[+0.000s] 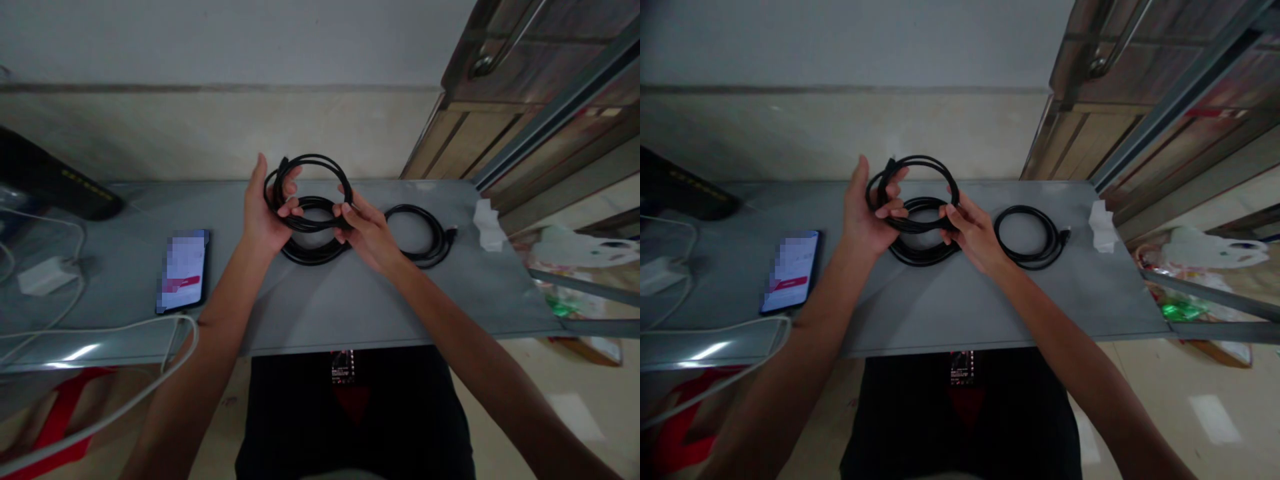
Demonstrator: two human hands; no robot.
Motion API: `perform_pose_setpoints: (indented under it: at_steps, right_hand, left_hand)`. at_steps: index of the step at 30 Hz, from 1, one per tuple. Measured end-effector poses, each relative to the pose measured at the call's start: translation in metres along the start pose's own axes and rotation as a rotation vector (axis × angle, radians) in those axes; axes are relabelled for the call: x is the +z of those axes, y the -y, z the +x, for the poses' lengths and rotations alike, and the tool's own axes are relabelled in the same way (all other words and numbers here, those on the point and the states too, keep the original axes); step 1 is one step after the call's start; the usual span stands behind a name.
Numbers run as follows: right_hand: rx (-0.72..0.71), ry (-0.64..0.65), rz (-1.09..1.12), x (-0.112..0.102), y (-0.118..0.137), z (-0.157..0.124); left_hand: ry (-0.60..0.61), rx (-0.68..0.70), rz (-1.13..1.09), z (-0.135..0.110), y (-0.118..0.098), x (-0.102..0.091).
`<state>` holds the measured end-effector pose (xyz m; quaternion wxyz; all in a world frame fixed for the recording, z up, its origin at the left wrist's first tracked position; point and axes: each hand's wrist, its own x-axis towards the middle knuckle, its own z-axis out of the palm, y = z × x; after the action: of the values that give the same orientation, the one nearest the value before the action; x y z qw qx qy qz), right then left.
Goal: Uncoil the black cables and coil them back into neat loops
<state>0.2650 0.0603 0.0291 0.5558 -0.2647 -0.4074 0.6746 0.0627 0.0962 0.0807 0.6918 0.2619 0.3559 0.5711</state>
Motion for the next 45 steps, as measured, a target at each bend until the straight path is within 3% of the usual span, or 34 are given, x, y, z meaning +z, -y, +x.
perform_pose_setpoints:
  at_steps: [5, 10, 18, 26, 32, 45]
  right_hand:
    - [0.017, -0.012, -0.016, -0.001, 0.006, 0.0]
    - [0.008, -0.034, 0.012, -0.003, 0.008, 0.0]
    - [-0.056, -0.221, -0.016, -0.007, 0.006, 0.008]
    - [-0.089, -0.19, -0.061, -0.007, 0.003, 0.007]
    - [-0.041, -0.146, 0.034, -0.007, 0.002, 0.004]
    - [-0.009, -0.188, -0.01, -0.01, 0.002, 0.007]
  left_hand:
    - [-0.041, -0.007, 0.092, -0.004, -0.005, 0.009]
    - [-0.09, 0.093, 0.144, -0.002, 0.007, 0.01]
    - [-0.075, 0.24, 0.222, 0.007, 0.026, 0.007]
    - [-0.054, 0.182, 0.172, 0.009, 0.028, 0.0]
    - [-0.046, 0.213, 0.154, 0.011, 0.03, 0.002]
    - [-0.086, 0.323, 0.233, 0.007, 0.027, 0.003]
